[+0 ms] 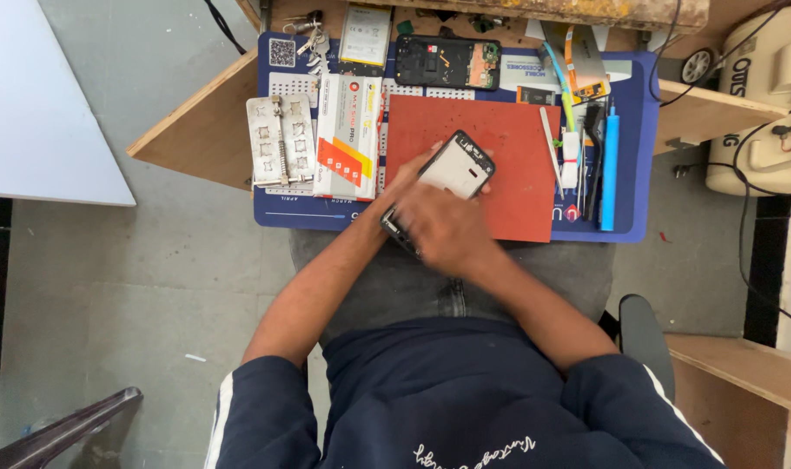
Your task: The person uses a small tool to scrape and clean the interior frame of a disassembled smartphone. They repeatedly work along the edges and corners of the device's chassis while holding it steady on a red mat.
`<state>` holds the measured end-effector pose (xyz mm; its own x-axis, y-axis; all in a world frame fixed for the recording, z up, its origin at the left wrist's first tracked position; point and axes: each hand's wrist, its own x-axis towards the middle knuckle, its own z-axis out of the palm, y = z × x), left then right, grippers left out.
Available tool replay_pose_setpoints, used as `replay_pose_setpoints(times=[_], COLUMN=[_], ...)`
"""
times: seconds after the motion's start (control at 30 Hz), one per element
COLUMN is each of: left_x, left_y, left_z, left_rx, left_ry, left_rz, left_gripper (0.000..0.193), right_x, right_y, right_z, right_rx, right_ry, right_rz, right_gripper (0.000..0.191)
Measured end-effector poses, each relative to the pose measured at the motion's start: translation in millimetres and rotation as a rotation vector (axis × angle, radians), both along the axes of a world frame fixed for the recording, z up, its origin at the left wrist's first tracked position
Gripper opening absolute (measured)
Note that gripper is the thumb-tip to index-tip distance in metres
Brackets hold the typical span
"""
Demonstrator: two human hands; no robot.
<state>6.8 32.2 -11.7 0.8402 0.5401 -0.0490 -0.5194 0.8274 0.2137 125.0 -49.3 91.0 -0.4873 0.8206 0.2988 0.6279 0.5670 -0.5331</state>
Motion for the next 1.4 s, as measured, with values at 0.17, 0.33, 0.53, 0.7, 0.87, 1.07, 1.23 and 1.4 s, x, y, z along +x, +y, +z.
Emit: replay_pose_setpoints(times=[0.17,0.33,0.53,0.7,0.87,1.07,1.23,1.4], left_x=[-2.6,2.1,3.3,2.1,-7.6,-14.2,-14.6,-13.2], left_y=[-5.9,3.1,6.7,5.7,2.8,-3.2,-4.3,-2.1], left_z=[7.3,-11.7,-20.5,-12.4,-1.6,8.0,10.9,16.4], left_rx=[0.004,0.156,0.166,0.104,-0.037,0.107,-0.026,-0.063], left_ry=[-0.031,-0.296,-0.24,-0.349,0.072,0.208,0.282,0.371], left_rz=[0.008,-0.142,-0.092,-0.088,-0.005,0.01,0.046,-0.012], left_gripper=[0.069,0.066,0.083,0.079,0.077,0.061,0.049,0.047], right_x=[3.9,43.0,-3.5,-9.9,15.1,42.6,34.0,32.1], right_y=[7.2,50.4,4.3,-2.7,25.8,42.5,39.1,39.2], right_z=[2.1,8.7,8.0,16.5,21.7,20.2,11.4,10.2], right_rx=[0.136,0.14,0.123,0.07,0.02,0.132,0.093,0.091], right_ry=[-0.032,0.072,-0.016,0.182,0.211,0.34,0.307,0.278], right_rz=[0.108,-0.216,0.05,0.477,0.069,-0.214,-0.148,-0.114], right_gripper=[0.019,0.007,0.017,0.019,0.013,0.014,0.015,0.014])
